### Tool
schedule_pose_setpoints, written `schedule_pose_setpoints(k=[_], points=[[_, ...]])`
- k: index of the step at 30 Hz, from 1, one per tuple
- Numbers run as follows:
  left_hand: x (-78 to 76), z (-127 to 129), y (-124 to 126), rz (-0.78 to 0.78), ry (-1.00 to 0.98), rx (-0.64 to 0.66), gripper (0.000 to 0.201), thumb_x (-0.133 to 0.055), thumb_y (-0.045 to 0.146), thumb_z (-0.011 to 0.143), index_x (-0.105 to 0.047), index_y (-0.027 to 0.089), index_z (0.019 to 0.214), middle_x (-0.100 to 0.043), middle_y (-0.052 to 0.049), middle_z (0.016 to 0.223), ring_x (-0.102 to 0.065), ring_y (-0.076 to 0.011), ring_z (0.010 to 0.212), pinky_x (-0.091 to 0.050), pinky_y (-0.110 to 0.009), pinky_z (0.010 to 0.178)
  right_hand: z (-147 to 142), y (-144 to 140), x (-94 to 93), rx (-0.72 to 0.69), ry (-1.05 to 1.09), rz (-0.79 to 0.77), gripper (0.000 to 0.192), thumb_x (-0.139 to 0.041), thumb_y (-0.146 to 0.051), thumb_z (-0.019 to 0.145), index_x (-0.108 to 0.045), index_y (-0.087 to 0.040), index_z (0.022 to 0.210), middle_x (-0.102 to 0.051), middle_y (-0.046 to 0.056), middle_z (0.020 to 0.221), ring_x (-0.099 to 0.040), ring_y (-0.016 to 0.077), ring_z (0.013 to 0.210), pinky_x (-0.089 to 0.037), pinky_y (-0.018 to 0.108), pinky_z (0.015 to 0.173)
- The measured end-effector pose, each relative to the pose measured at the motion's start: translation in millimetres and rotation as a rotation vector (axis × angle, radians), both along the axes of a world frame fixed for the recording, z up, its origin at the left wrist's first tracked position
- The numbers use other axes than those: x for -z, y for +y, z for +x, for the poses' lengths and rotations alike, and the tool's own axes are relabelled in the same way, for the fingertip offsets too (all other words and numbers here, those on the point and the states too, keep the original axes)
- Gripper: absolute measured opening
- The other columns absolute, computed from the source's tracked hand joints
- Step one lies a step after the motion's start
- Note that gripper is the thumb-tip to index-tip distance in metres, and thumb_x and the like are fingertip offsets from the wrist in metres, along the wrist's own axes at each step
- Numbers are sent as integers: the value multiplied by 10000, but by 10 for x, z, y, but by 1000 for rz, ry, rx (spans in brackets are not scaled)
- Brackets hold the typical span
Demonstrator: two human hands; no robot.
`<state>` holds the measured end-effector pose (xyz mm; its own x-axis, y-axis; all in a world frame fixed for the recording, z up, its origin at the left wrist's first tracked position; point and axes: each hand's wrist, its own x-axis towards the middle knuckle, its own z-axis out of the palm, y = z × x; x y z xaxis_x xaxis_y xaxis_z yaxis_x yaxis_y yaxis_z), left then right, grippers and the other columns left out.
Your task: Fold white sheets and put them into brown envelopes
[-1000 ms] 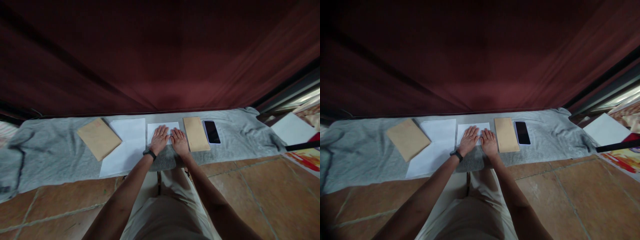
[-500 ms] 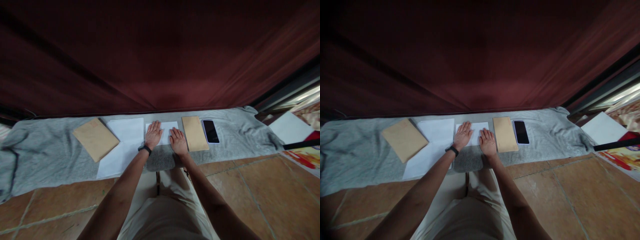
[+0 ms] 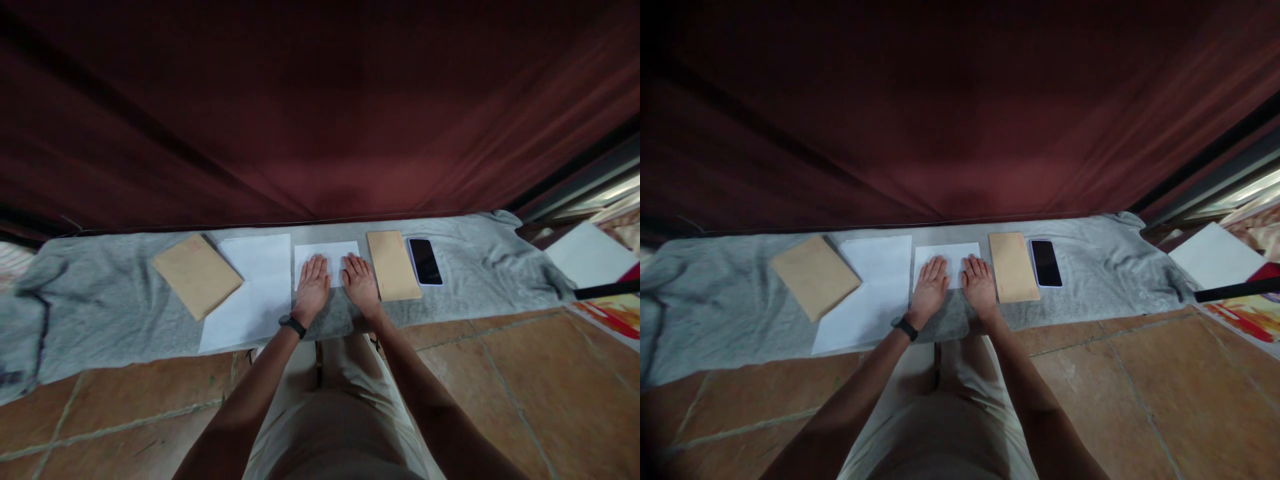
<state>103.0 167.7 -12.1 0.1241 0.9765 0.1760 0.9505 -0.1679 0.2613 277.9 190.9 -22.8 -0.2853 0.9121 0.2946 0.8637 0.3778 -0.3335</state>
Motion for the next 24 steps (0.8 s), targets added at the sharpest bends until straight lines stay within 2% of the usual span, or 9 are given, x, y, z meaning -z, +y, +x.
schedule_pose_setpoints(k=[5, 9, 13, 18, 24], points=[[15, 34, -172, -44, 27, -28, 573, -290, 355, 1049, -374, 110, 1559, -344, -119, 1646, -220, -252, 1562, -215, -481, 1282, -123, 53, -110, 19, 27, -20, 483, -352, -278, 1062, -517, -96, 1478, -481, 163, 1557, -407, 289, 1467, -306, 495, 1217], [3, 26, -164, -53, 42, -31, 575, -322, 293, 1024, -378, 80, 1555, -353, -146, 1636, -225, -261, 1560, -215, -487, 1282, -426, 161, -171, -110, 25, -57, 496, -334, -316, 1074, -485, -139, 1512, -442, 125, 1591, -368, 252, 1499, -303, 459, 1235], [-3, 14, -178, -62, 60, 1, 603, -356, 206, 974, -362, 19, 1548, -399, -189, 1602, -228, -263, 1558, -215, -491, 1282, -627, 233, -111, -186, -27, -77, 475, -364, -341, 1075, -515, -172, 1493, -441, 102, 1595, -371, 235, 1499, -302, 444, 1238], [-14, 25, -183, -38, 45, -10, 577, -303, 240, 1008, -378, 39, 1544, -385, -167, 1617, -231, -255, 1558, -212, -485, 1282, -487, 312, -17, -171, -56, -41, 474, -360, -366, 1078, -522, -189, 1487, -434, 95, 1601, -379, 244, 1493, -287, 459, 1238], [0, 32, -178, -13, 14, -24, 577, -302, 285, 1026, -354, 83, 1564, -347, -135, 1641, -230, -244, 1559, -205, -474, 1285, -236, 410, 7, -112, -72, -16, 486, -382, -348, 1068, -497, -167, 1504, -446, 126, 1587, -393, 257, 1481, -301, 476, 1221]])
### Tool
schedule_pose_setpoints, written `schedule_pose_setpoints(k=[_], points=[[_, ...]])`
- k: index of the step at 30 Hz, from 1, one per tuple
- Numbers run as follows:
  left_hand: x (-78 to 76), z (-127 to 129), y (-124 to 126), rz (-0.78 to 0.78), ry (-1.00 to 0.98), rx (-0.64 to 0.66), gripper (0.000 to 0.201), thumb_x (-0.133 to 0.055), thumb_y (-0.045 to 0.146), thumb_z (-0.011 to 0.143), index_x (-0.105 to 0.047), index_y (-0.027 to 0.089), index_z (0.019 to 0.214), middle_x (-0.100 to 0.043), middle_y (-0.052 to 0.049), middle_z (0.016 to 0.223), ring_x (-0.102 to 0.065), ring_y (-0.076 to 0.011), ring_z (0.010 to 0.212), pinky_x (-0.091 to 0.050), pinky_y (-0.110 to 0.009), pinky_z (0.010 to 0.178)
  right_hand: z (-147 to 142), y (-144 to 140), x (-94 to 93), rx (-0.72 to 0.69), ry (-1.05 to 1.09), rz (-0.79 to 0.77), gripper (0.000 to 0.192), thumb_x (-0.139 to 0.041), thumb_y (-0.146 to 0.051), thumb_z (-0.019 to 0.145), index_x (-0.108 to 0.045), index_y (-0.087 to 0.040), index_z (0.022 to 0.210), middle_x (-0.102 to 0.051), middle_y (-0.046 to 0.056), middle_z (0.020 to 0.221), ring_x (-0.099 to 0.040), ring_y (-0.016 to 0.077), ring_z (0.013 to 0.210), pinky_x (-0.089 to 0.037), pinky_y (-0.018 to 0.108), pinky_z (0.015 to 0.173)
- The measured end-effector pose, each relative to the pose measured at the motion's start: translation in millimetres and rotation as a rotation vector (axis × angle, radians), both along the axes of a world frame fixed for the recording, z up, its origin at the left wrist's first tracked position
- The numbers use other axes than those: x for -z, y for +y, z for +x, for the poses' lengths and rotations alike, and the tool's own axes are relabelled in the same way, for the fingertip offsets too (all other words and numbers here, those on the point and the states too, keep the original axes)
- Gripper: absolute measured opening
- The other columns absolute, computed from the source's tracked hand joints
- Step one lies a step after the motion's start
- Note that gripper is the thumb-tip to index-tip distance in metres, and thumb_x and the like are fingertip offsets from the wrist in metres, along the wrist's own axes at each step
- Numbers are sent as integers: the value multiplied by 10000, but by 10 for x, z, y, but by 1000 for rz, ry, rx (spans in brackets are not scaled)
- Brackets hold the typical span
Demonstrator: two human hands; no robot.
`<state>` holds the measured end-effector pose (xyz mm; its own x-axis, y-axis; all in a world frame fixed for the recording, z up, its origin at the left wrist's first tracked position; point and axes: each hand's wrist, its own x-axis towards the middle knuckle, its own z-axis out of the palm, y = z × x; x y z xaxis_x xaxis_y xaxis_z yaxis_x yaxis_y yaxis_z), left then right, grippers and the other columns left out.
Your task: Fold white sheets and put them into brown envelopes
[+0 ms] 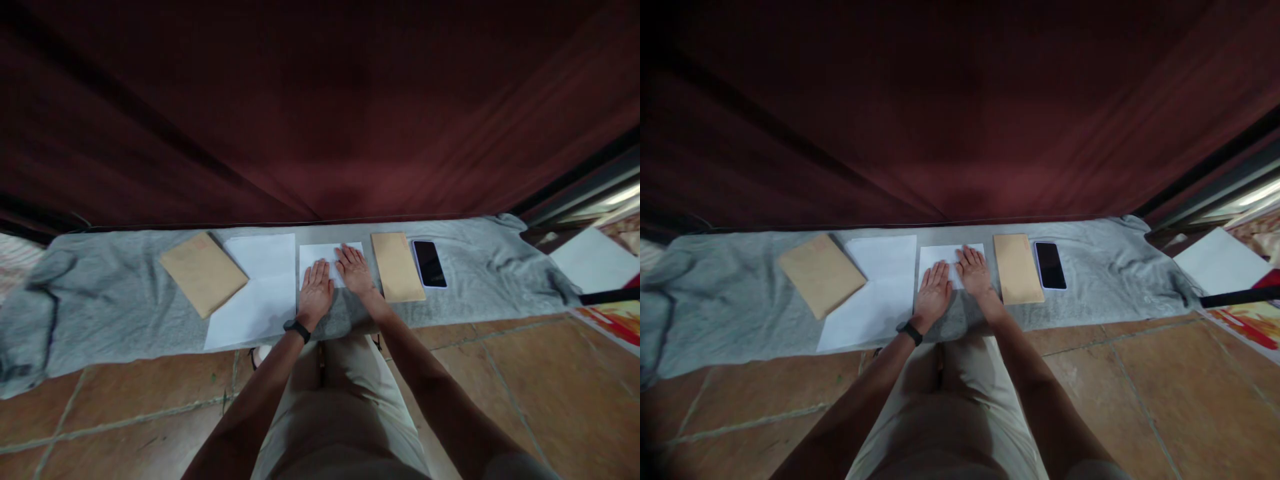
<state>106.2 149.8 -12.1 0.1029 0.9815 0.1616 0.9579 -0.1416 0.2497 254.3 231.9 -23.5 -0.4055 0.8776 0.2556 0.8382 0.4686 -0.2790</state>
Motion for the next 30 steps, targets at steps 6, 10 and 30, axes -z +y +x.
schedule_pose_setpoints(k=[6, 10, 30], points=[[21, -23, -19, 15, -8, -4, 574, -289, 295, 1037, -324, 115, 1581, -362, -119, 1637, -241, -232, 1556, -202, -468, 1285, 139, -3, 33, 46, 18, 28, 491, -393, -341, 1062, -492, -150, 1504, -445, 139, 1586, -393, 271, 1477, -313, 496, 1205], [11, 18, -12, -1, -16, -35, 577, -289, 312, 1040, -338, 97, 1573, -349, -137, 1640, -233, -245, 1558, -200, -478, 1283, 172, -15, 57, 53, 26, 32, 491, -390, -344, 1060, -501, -150, 1498, -450, 139, 1584, -403, 279, 1468, -308, 502, 1205], [12, -77, 192, -31, 18, -5, 661, -357, 478, 1027, -304, 144, 1596, -269, -114, 1675, -170, -278, 1574, -142, -510, 1287, 179, -6, 45, 45, 8, 21, 495, -377, -338, 1064, -482, -142, 1506, -437, 150, 1591, -391, 281, 1467, -288, 510, 1208]])
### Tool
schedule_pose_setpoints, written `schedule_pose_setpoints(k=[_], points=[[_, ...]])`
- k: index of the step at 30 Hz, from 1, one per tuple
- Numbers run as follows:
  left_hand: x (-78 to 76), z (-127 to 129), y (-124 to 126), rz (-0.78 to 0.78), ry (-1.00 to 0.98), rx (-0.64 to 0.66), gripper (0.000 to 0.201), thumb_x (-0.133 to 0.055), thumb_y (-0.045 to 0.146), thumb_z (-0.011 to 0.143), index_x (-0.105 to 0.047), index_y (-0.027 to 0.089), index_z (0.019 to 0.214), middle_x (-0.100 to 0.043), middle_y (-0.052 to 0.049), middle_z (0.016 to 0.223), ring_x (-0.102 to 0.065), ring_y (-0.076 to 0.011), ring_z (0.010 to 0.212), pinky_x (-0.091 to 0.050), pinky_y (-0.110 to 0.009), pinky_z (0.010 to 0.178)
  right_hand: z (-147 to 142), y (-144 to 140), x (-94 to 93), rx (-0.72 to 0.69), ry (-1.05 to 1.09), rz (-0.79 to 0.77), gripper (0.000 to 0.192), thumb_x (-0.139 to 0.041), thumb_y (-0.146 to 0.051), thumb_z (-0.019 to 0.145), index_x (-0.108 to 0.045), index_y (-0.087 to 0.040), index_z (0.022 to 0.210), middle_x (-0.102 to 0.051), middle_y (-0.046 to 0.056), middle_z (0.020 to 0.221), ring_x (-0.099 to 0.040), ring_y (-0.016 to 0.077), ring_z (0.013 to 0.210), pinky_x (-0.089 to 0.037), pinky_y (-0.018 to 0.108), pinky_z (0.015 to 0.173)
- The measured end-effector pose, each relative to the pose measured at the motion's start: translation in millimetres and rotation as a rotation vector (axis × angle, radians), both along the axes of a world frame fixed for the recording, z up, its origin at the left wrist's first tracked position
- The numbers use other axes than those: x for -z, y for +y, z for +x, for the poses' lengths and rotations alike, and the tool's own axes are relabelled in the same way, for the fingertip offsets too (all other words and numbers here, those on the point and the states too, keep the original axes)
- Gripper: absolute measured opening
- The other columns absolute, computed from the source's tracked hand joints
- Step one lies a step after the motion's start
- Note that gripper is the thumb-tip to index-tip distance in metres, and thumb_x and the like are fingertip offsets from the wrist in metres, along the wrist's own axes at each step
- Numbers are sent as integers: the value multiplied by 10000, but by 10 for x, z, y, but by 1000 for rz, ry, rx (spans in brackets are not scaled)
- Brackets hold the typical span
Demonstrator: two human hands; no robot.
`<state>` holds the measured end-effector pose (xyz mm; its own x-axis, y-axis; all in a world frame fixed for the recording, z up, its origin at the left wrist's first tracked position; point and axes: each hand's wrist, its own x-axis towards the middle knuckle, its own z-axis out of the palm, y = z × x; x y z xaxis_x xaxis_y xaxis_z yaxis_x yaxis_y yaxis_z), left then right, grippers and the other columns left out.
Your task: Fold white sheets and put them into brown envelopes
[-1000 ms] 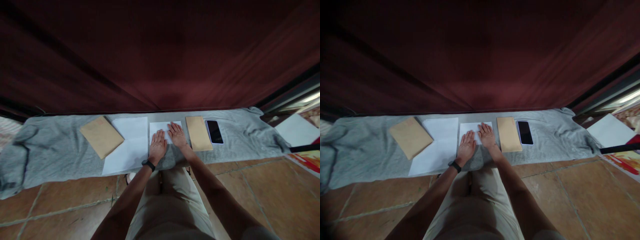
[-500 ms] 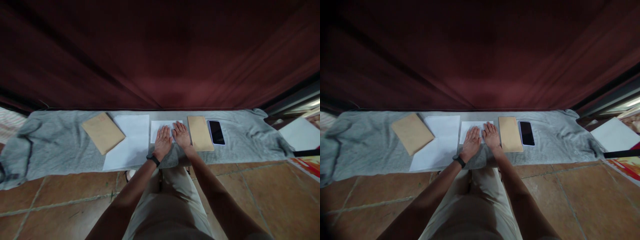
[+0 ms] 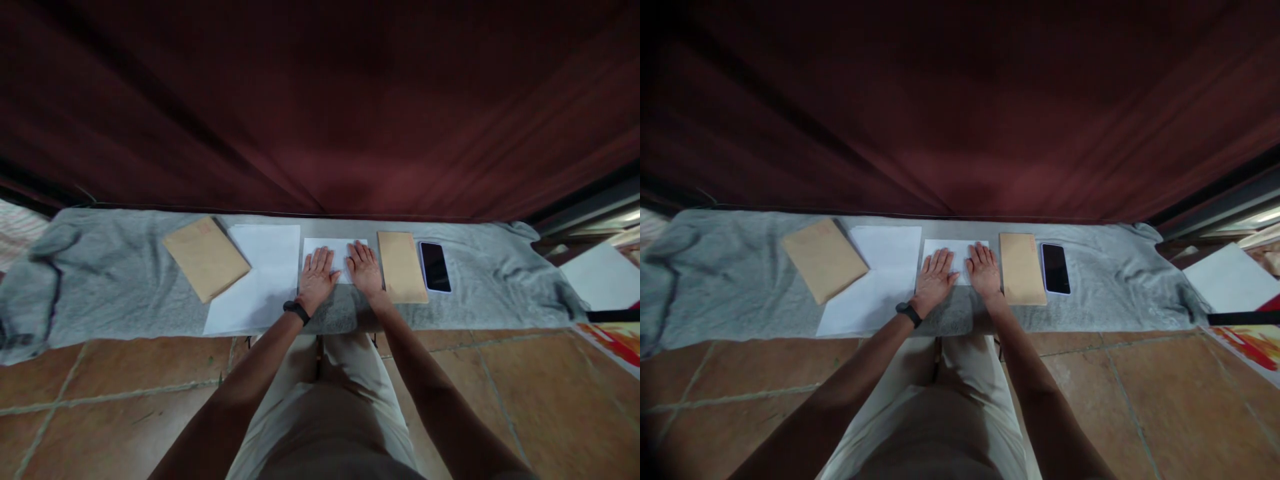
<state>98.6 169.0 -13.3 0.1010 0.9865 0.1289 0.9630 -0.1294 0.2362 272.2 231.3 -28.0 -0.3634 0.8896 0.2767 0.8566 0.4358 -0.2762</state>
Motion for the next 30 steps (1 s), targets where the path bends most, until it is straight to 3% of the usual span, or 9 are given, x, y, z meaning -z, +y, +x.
schedule_pose_setpoints(k=[7, 13, 18, 24, 26, 30], points=[[-16, -83, -122, -23, -60, -120, 609, -299, 370, 1044, -330, 68, 1572, -291, -154, 1662, -208, -282, 1563, -231, -470, 1275, 6, -4, 12, 3, 4, 6, 497, -381, -346, 1062, -494, -137, 1498, -443, 151, 1587, -392, 283, 1465, -282, 506, 1213], [-24, -42, -489, 15, -53, -135, 563, -310, 293, 1033, -378, 80, 1550, -332, -158, 1644, -222, -285, 1559, -256, -501, 1267, 20, 135, -50, -1, -6, -36, 459, -455, -303, 1027, -552, -140, 1444, -505, 144, 1542, -451, 291, 1408, -335, 482, 1179], [-31, 35, -785, 28, -19, -84, 564, -353, 303, 1026, -380, 109, 1555, -348, -130, 1642, -221, -287, 1559, -252, -528, 1266, -39, 419, -214, -30, -54, -98, 413, -474, -249, 1012, -599, -142, 1390, -572, 143, 1466, -502, 268, 1351, -368, 423, 1151], [-24, 29, -835, 47, -12, -67, 559, -361, 305, 1032, -389, 82, 1544, -371, -155, 1626, -263, -304, 1544, -305, -536, 1240, -92, 686, -521, -39, -183, -324, 422, -536, -268, 967, -613, -193, 1376, -594, 129, 1418, -575, 257, 1247, -394, 399, 1121], [-8, 14, -831, 61, -21, -62, 555, -371, 305, 1031, -396, 78, 1537, -378, -160, 1622, -266, -310, 1542, -320, -539, 1231, -83, 751, -601, -40, -184, -378, 400, -585, -262, 929, -658, -193, 1317, -627, 126, 1375, -585, 267, 1230, -404, 395, 1109], [36, -21, -830, 85, -52, -46, 548, -389, 310, 1030, -413, 77, 1525, -386, -170, 1617, -267, -318, 1542, -338, -538, 1223, -1, 814, -679, -54, -143, -465, 214, -638, -199, 857, -775, -192, 1022, -743, 94, 1117, -627, 259, 1153, -453, 337, 1038]])
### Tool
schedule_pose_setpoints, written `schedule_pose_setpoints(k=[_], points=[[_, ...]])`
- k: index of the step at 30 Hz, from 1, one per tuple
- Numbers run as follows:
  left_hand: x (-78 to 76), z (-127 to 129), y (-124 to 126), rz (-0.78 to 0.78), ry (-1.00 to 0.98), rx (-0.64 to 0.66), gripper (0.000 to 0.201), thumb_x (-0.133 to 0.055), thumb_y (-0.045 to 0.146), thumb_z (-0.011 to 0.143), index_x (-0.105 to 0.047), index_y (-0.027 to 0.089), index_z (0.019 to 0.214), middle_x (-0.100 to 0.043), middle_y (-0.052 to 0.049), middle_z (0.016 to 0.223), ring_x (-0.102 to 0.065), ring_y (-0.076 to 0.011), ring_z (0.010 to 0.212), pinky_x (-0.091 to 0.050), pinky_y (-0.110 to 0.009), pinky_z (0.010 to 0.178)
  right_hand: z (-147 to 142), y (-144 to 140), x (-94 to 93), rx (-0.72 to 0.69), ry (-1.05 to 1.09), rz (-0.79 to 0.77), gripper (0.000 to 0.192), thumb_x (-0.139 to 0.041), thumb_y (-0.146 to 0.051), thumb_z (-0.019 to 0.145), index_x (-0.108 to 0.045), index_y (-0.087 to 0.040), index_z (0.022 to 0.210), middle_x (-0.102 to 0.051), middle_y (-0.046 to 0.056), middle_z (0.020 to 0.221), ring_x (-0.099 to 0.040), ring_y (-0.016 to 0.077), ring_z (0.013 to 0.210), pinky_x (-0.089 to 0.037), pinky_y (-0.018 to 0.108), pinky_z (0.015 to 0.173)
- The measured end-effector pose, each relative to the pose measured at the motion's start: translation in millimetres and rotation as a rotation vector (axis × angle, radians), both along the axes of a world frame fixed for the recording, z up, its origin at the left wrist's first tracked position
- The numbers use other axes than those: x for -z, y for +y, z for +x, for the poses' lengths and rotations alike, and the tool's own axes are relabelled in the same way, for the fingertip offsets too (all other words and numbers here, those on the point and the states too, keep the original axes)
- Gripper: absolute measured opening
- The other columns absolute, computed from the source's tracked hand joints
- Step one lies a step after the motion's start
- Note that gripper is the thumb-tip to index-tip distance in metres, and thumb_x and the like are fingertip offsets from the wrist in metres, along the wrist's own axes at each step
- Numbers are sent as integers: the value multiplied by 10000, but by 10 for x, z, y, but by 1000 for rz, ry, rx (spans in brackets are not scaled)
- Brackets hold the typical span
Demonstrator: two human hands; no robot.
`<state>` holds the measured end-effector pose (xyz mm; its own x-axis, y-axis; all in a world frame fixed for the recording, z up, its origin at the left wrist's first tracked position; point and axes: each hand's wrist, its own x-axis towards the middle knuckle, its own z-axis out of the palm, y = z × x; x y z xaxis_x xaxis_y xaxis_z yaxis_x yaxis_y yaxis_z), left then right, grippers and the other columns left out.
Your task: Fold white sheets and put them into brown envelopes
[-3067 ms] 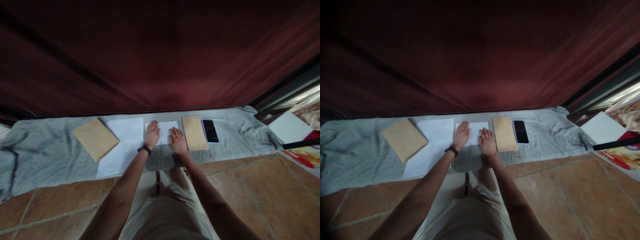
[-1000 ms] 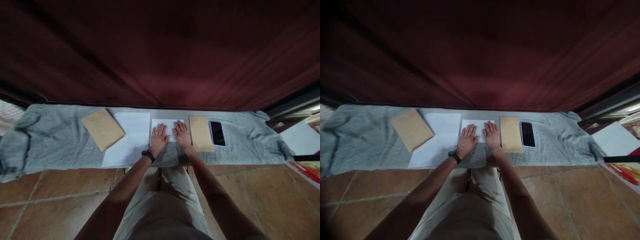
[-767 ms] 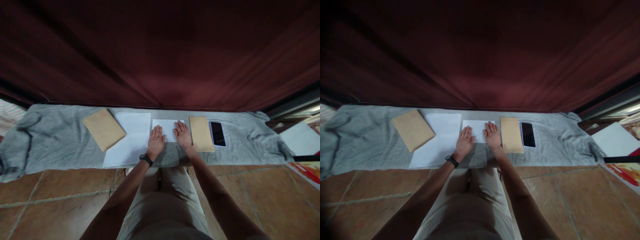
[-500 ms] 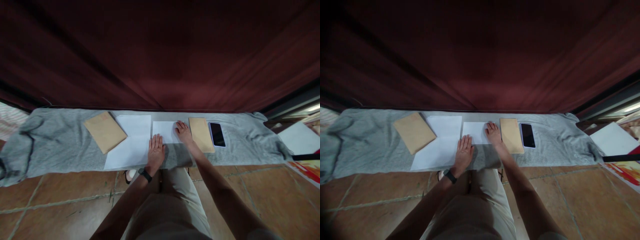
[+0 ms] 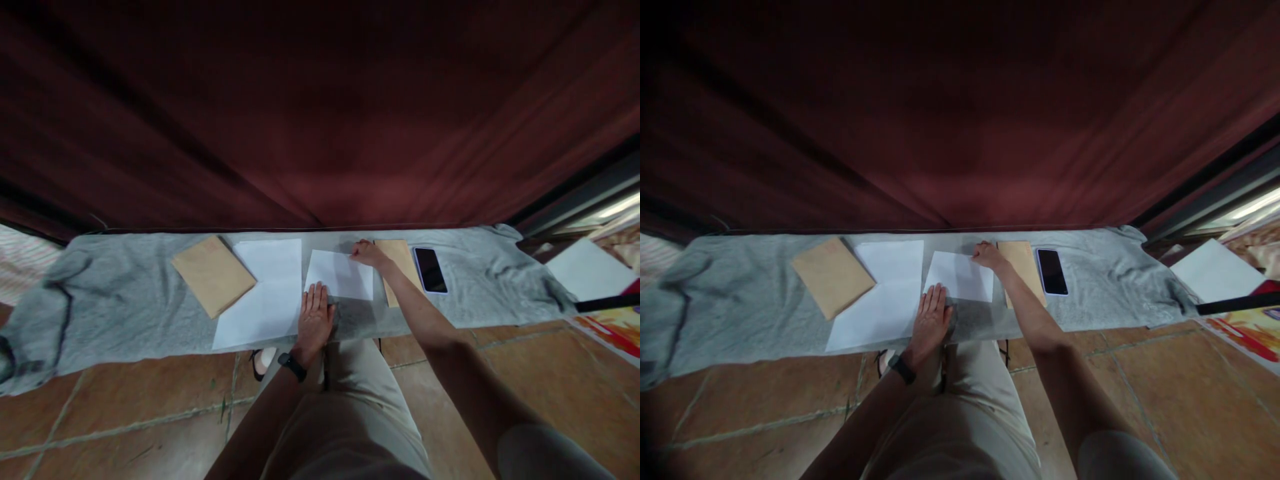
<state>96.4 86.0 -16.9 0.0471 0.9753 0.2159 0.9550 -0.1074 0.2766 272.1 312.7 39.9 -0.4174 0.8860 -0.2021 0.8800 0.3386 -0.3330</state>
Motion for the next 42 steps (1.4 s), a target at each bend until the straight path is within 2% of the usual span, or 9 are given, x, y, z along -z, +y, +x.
schedule_pose_setpoints(k=[6, 11, 18, 22, 26, 31, 34, 38, 42], points=[[41, -33, 11, 48, -51, 34, 527, -395, 313, 1034, -430, 89, 1510, -388, -188, 1613, -274, -330, 1538, -353, -558, 1208, 246, -132, 10, 90, 199, -112, 61, -681, -144, 749, -718, -192, 754, -728, 31, 889, -660, 188, 891, -489, 258, 834], [44, -42, 26, 59, -75, 31, 502, -405, 305, 1033, -459, 81, 1479, -404, -214, 1597, -305, -345, 1524, -360, -568, 1201, 404, -438, 107, 256, 499, -174, 104, -692, -245, 712, -632, -194, 643, -605, -42, 609, -562, 132, 633, -398, 222, 596], [-51, -28, 4, 119, -160, 48, 503, -395, 320, 1041, -417, 126, 1505, -389, -201, 1607, -328, -330, 1516, -376, -580, 1189, 410, -1220, 484, 626, 987, -125, 401, -660, -609, 668, -559, -221, 672, -571, -32, 614, -531, 142, 601, -419, 271, 592], [-82, 16, -79, 102, -184, 95, 487, -386, 320, 1046, -430, 135, 1494, -398, -193, 1603, -319, -316, 1522, -378, -556, 1194, 322, -1562, 698, 786, 1163, -100, 448, -680, -651, 627, -534, -230, 671, -552, -39, 599, -518, 136, 573, -432, 281, 581], [-74, 55, -245, 91, -168, 146, 470, -390, 314, 1047, -445, 155, 1485, -408, -167, 1604, -309, -301, 1529, -361, -550, 1209, 254, -1687, 814, 903, 1262, -31, 443, -675, -641, 636, -498, -237, 677, -520, -61, 601, -490, 121, 576, -435, 278, 594], [-94, 70, -410, 52, -112, 234, 489, -447, 270, 1021, -442, 160, 1497, -394, -142, 1619, -291, -280, 1538, -367, -515, 1217, 196, -1671, 853, 940, 1259, -1, 414, -678, -610, 647, -527, -229, 705, -523, -60, 627, -472, 116, 595, -418, 270, 608], [-98, 53, -399, 53, -74, 227, 500, -444, 175, 994, -458, 152, 1493, -399, -144, 1617, -317, -266, 1528, -380, -481, 1214, 169, -1637, 836, 920, 1215, -4, 393, -668, -594, 668, -514, -234, 693, -515, -64, 613, -471, 120, 591, -413, 270, 608], [-83, 10, -321, 31, -1, 225, 554, -420, 60, 941, -481, 150, 1484, -429, -140, 1600, -338, -259, 1518, -386, -471, 1209, 191, -1640, 753, 829, 1116, 2, 313, -671, -521, 706, -549, -233, 708, -558, -46, 640, -523, 145, 637, -443, 284, 653], [-80, -20, -288, -20, 33, 253, 551, -397, 57, 943, -496, 159, 1475, -483, -126, 1565, -380, -253, 1497, -384, -487, 1209, 312, -1753, 595, 695, 941, 48, 193, -626, -397, 808, -643, -229, 900, -672, 23, 824, -624, 204, 776, -506, 341, 784]])
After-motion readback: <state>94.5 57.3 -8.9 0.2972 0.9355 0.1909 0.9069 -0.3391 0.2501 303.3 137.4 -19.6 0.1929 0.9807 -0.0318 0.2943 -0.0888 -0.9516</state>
